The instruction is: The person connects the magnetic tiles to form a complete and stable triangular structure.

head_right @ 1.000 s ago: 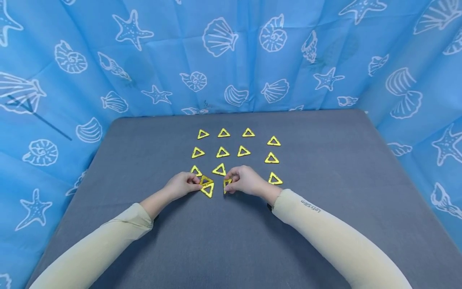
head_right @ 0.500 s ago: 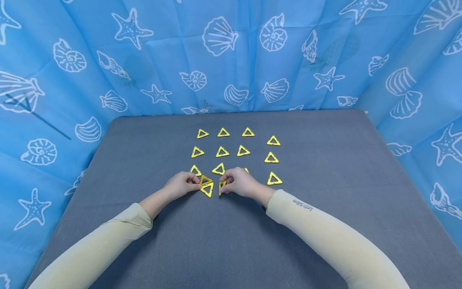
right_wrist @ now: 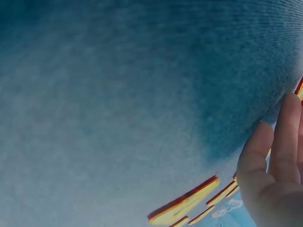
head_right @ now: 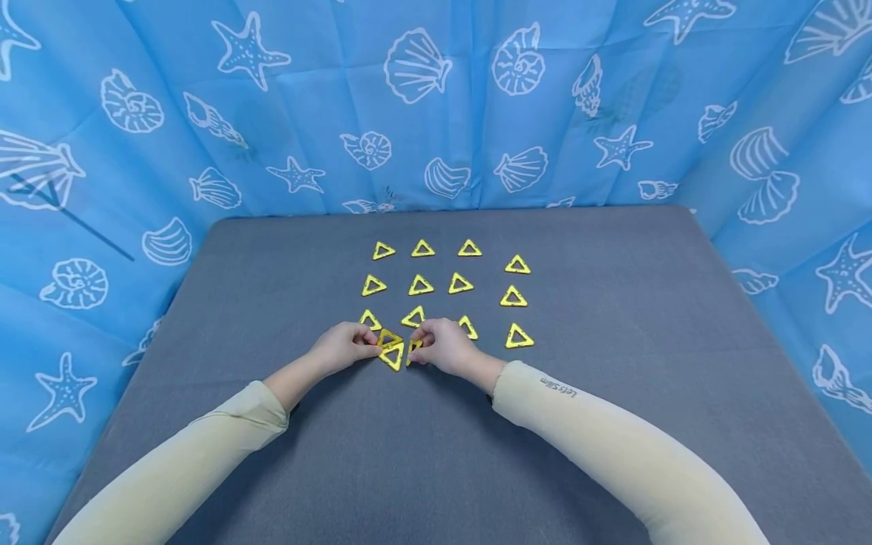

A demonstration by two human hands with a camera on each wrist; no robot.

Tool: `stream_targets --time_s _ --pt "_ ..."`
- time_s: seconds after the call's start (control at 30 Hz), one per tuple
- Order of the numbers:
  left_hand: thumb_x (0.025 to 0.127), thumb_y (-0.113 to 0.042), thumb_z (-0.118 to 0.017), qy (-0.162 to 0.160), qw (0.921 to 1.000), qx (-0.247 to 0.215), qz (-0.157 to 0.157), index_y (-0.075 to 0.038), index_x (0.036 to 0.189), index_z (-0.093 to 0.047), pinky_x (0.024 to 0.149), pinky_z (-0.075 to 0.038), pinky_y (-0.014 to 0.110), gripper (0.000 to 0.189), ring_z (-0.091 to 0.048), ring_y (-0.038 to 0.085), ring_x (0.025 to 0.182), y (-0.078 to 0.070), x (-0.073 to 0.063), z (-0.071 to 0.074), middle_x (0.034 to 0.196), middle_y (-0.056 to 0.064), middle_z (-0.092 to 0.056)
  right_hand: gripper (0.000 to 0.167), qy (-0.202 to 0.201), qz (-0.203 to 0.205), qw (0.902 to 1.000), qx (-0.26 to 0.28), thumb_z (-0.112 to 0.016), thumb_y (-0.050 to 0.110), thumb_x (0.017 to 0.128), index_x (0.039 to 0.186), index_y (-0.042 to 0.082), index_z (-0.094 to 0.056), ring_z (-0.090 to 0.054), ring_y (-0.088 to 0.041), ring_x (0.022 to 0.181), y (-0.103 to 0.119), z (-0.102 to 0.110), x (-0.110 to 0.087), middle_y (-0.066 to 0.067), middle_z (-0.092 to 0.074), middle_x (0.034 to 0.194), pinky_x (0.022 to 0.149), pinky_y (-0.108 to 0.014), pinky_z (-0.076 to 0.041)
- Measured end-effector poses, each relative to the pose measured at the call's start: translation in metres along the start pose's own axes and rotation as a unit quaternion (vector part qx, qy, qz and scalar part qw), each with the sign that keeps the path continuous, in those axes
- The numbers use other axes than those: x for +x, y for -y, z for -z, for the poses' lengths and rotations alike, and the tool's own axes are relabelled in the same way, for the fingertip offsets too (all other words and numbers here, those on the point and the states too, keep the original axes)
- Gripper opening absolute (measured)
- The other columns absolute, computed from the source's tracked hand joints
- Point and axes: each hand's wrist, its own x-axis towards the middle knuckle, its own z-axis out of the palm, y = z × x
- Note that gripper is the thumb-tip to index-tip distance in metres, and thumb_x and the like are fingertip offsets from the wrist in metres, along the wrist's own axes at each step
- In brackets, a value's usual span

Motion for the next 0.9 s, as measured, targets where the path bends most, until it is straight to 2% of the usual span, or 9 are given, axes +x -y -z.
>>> stream_targets --time_s 0.17,0.4,0.9 --pt "0.088 -0.023 -0.074 0.000 1.0000 0.000 -0.001 -0.013 0.088 -0.070 0.062 -0.037 0.029 0.011 -0.049 0.013 0.066 -0.0001 -0.0001 0.0005 0.077 -0.002 -0.058 0.020 -0.003 0.000 1.0000 -0.003 -0.073 0.006 0.087 0.103 -0.003 -0.068 -0.063 -0.016 0.068 0.0017 -0.0024 0.0019 -0.001 -0.066 0.072 0.061 -0.028 -0.046" --pt "0.088 -0.022 -0.074 0.002 1.0000 -0.004 -0.003 -0.012 0.088 -0.070 0.063 -0.038 0.029 0.010 -0.050 0.014 0.068 -0.0005 -0.0006 0.0014 0.078 -0.002 -0.059 0.021 0.004 -0.007 0.9999 -0.007 -0.073 0.007 0.087 0.104 -0.004 -0.067 -0.061 -0.010 0.067 0.0048 -0.0050 0.0039 -0.001 -0.067 0.074 0.061 -0.027 -0.046" --pt "0.087 -0.022 -0.074 -0.003 1.0000 -0.001 -0.002 -0.012 0.087 -0.069 0.062 -0.036 0.028 0.011 -0.048 0.013 0.066 -0.0018 -0.0007 0.0006 0.075 -0.002 -0.058 0.021 0.009 -0.036 0.9989 -0.030 -0.074 0.007 0.087 0.104 -0.002 -0.067 -0.061 -0.012 0.067 0.0091 -0.0084 0.0087 -0.002 -0.065 0.075 0.062 -0.028 -0.047"
